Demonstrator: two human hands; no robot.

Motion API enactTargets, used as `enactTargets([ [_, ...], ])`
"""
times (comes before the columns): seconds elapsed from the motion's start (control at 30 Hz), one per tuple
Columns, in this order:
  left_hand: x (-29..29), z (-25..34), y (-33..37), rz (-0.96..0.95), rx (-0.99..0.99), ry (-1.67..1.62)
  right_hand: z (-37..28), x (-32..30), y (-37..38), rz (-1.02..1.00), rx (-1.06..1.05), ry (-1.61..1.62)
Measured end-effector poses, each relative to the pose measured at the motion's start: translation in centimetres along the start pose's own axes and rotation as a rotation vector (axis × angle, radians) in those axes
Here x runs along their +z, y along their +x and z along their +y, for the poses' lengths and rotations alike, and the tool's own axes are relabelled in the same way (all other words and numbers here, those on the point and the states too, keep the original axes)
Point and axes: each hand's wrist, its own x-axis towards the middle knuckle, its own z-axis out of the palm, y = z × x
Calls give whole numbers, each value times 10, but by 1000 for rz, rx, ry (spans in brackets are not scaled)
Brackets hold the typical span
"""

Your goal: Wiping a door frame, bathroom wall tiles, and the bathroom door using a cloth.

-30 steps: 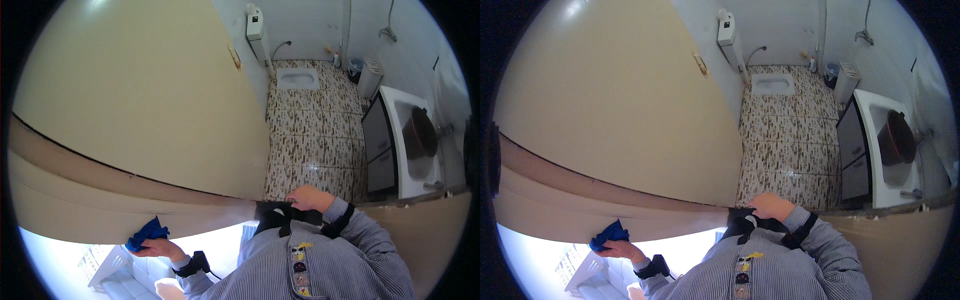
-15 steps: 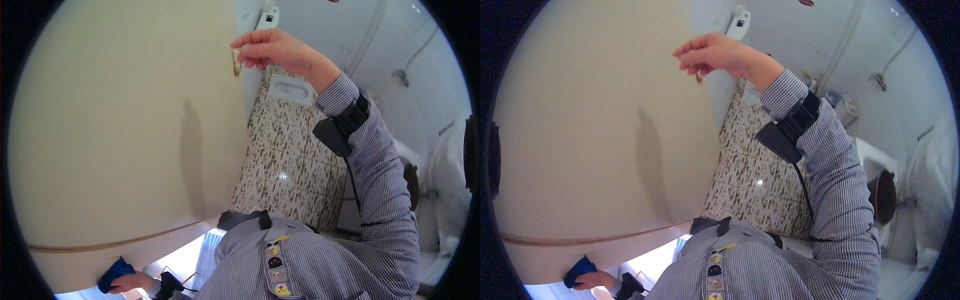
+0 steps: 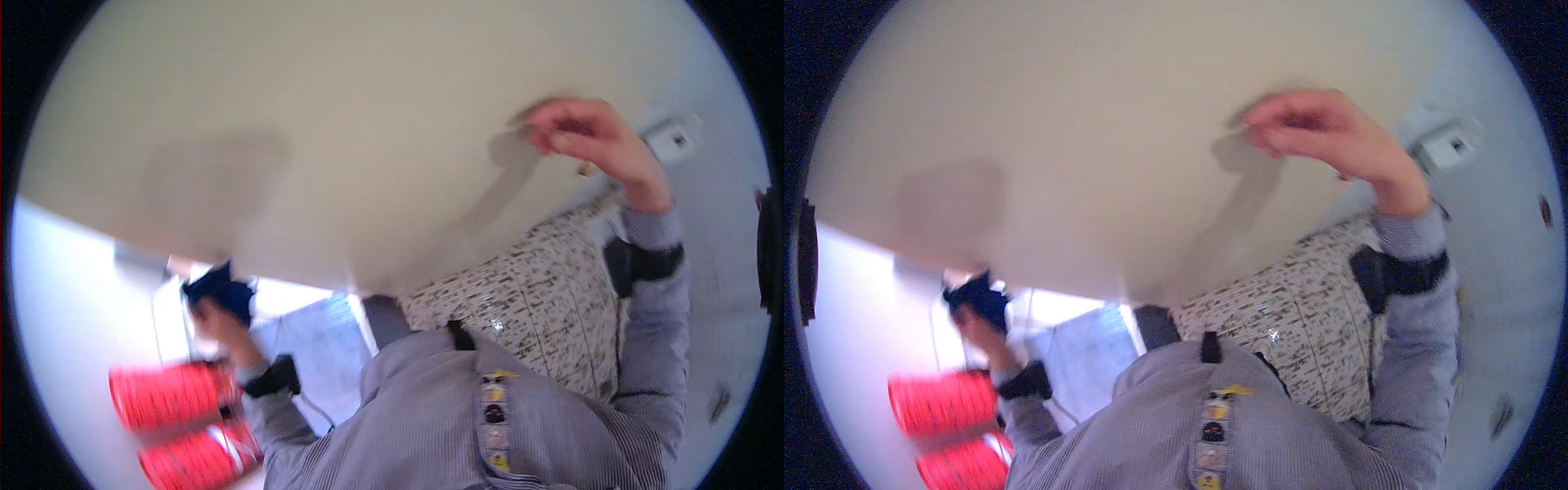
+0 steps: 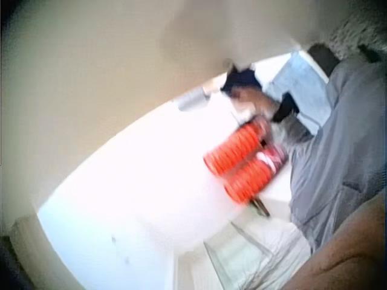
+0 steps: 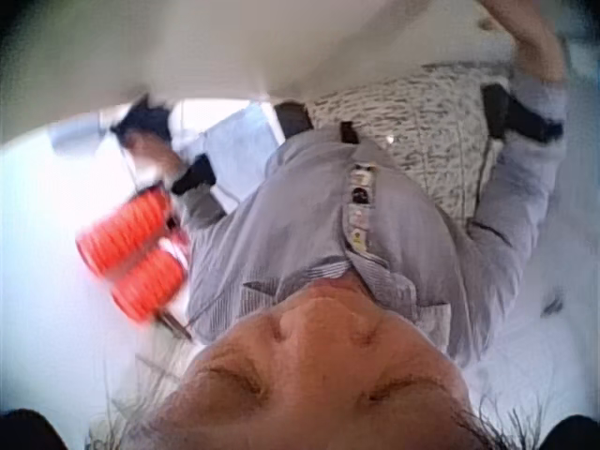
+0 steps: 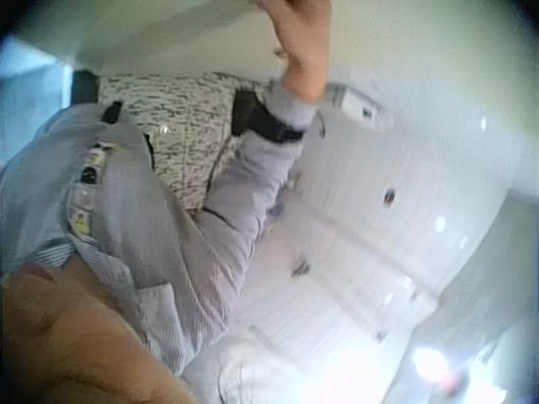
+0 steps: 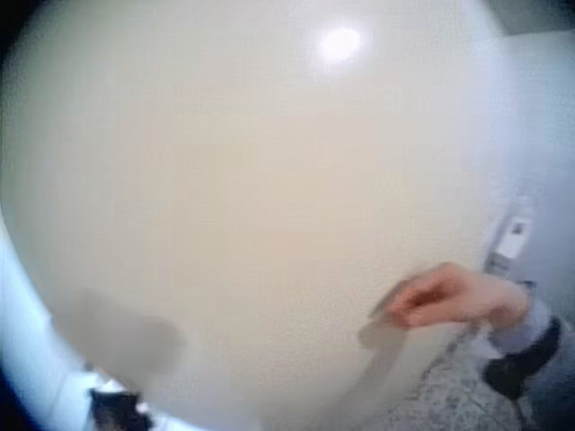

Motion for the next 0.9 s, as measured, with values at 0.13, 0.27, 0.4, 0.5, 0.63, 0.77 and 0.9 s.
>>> enactTargets([
  [0.13, 42, 103, -129, -198, 53, -50, 26, 3, -29, -228, 226, -35],
  [0.27, 69, 178, -177, -423, 113, -78, 73, 0, -50, -496, 215, -189],
  [0.4, 81, 219, -216, -634, 103, 68, 145, 16, -105, -487, 458, 44],
  [0.5, 94, 234, -227, -849, 99, 151, 191, 19, -164, -635, 579, -197],
  [0.63, 117, 222, -217, -965, 142, 286, 199, 9, -193, -899, 596, -385],
  [0.77, 162, 248, -200, -903, 240, 85, 176, 2, -150, -547, 541, -376],
  [0.9, 197, 304, -189, -874, 418, -236, 114, 13, -88, -245, 35, -518],
])
